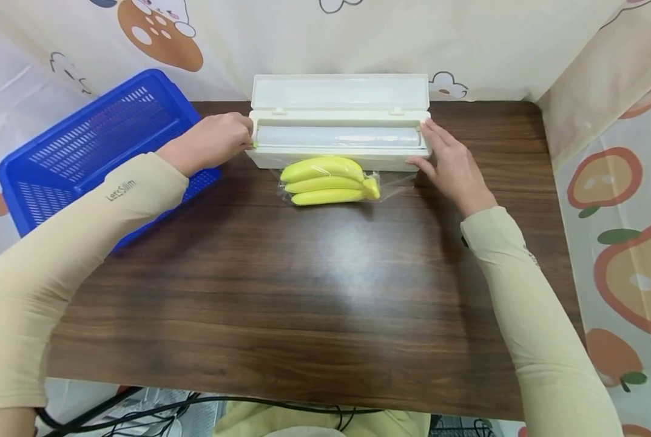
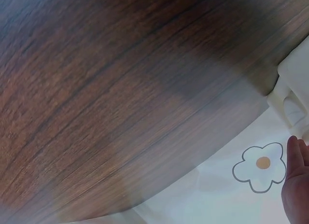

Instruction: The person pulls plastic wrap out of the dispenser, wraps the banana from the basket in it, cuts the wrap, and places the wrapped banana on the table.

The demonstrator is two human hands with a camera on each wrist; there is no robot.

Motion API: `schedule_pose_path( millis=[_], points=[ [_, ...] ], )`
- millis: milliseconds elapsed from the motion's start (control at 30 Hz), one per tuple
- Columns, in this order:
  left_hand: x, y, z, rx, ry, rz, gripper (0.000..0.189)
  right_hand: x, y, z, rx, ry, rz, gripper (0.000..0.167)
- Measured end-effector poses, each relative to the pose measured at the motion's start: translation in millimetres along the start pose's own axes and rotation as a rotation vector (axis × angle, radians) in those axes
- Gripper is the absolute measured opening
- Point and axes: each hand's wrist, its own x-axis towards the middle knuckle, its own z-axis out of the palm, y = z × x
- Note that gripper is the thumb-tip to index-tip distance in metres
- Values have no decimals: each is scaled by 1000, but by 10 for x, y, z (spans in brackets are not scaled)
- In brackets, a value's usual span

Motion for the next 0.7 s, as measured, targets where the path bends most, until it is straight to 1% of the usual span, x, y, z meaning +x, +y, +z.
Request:
schedule_pose_path(
  millis=[67, 167, 267, 367, 467, 533, 567, 633, 700],
  points=[
    [-23, -5, -1, 19, 0, 1, 21, 5, -12, -8, -2, -3, 7, 74],
    [-21, 16, -18, 40, -25, -11, 22, 13, -28, -14, -1, -20, 19, 74],
    [-3, 67, -57, 63, -60, -52, 23, 22, -67, -28, -8, -52, 32, 74],
    [27, 166, -90, 82, -65, -83, 24, 19, -103, -48, -17, -91, 52, 75],
    [63, 331, -121, 88, -27, -95, 25, 21, -147, -63, -2, -111, 63, 76],
    [92, 484, -135, 61, 14, -83, 25, 24, -193, -78, 18, -93, 63, 75],
    [108, 565, -127, 48, 40, -70, 25, 26, -222, -87, 28, -78, 61, 74],
    [134, 733, -80, 10, 99, -23, 25, 26, -291, -107, 46, -42, 53, 68],
    [147, 897, 16, -19, 163, 36, 24, 21, -371, -125, 57, -4, 38, 60]
  ],
)
